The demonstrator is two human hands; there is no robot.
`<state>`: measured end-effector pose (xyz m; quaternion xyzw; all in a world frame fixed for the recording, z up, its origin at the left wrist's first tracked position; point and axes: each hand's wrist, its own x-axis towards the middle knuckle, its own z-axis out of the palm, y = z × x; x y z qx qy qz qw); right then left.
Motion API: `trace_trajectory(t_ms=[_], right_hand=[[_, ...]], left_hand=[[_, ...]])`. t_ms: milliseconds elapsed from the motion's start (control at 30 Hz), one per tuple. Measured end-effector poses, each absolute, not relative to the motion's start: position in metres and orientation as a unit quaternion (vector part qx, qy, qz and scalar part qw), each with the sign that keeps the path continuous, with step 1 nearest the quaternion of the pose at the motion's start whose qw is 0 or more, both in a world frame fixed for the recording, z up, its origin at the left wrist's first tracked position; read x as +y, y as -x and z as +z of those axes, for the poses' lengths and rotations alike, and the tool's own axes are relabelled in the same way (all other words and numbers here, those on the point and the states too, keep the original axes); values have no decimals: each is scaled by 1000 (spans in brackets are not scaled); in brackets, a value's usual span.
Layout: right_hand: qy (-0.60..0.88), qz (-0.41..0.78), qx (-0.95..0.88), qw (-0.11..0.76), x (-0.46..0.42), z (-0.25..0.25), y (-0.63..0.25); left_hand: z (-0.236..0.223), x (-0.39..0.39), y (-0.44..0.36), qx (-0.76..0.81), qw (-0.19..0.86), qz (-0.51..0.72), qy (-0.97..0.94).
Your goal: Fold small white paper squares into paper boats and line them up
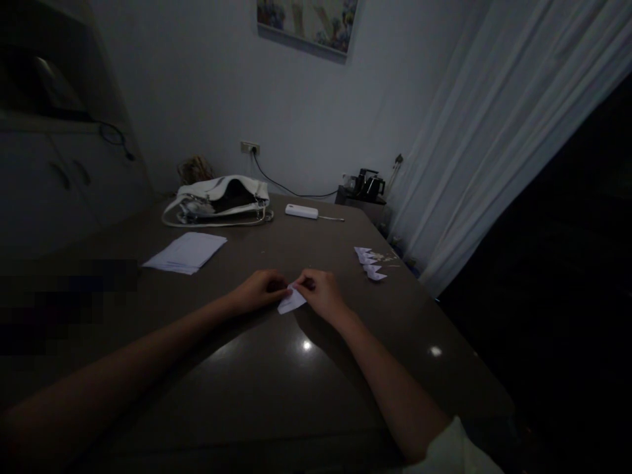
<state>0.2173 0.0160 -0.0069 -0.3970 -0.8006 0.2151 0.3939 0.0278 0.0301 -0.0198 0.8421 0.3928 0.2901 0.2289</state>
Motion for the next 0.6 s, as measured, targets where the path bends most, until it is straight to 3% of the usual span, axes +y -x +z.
trace_trajectory(t_ms=[133, 300, 600], right_hand=[[405, 244, -766, 435, 16, -8, -214], [417, 299, -751, 415, 19, -14, -211], [406, 320, -750, 413, 18, -10, -212]], left_hand=[[-23, 33, -29, 393, 338, 347, -781], [-24, 32, -34, 360, 455, 389, -716], [-17, 30, -34, 335, 478, 422, -694]])
